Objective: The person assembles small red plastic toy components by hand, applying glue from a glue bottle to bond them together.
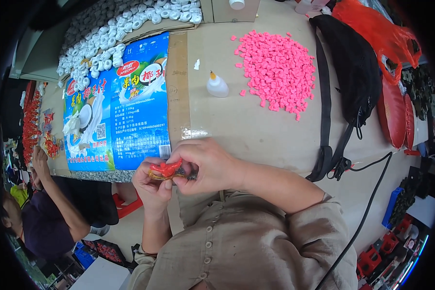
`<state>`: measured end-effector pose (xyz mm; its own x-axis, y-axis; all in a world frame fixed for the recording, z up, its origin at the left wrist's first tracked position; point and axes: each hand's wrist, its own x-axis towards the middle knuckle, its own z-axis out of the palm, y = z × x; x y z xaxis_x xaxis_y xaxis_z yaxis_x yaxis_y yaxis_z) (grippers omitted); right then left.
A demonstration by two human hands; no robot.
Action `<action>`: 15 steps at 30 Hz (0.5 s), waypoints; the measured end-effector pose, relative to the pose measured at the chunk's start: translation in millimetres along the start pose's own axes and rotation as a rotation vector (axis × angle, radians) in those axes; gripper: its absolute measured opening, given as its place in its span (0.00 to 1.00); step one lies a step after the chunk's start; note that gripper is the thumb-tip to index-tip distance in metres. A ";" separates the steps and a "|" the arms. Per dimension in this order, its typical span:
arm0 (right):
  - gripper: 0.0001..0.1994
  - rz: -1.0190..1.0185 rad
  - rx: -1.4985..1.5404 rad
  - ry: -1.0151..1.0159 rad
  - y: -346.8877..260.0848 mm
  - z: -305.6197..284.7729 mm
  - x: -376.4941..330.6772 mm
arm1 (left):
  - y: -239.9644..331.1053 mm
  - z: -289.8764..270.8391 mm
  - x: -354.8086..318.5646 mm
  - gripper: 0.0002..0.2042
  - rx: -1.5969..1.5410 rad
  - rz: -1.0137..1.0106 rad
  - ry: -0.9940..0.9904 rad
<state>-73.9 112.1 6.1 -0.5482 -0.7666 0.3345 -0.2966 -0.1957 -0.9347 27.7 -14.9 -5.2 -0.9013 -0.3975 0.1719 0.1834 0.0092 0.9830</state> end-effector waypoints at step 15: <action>0.12 -0.023 -0.040 -0.006 3.5 0.1 0.6 | -1.3 -3.0 -0.5 0.10 0.022 -0.017 -0.021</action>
<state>-75.2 110.9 2.9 -0.5364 -0.7659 0.3546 -0.3400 -0.1884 -0.9213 29.1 -17.5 -6.8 -0.9122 -0.3788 0.1561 0.1596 0.0224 0.9869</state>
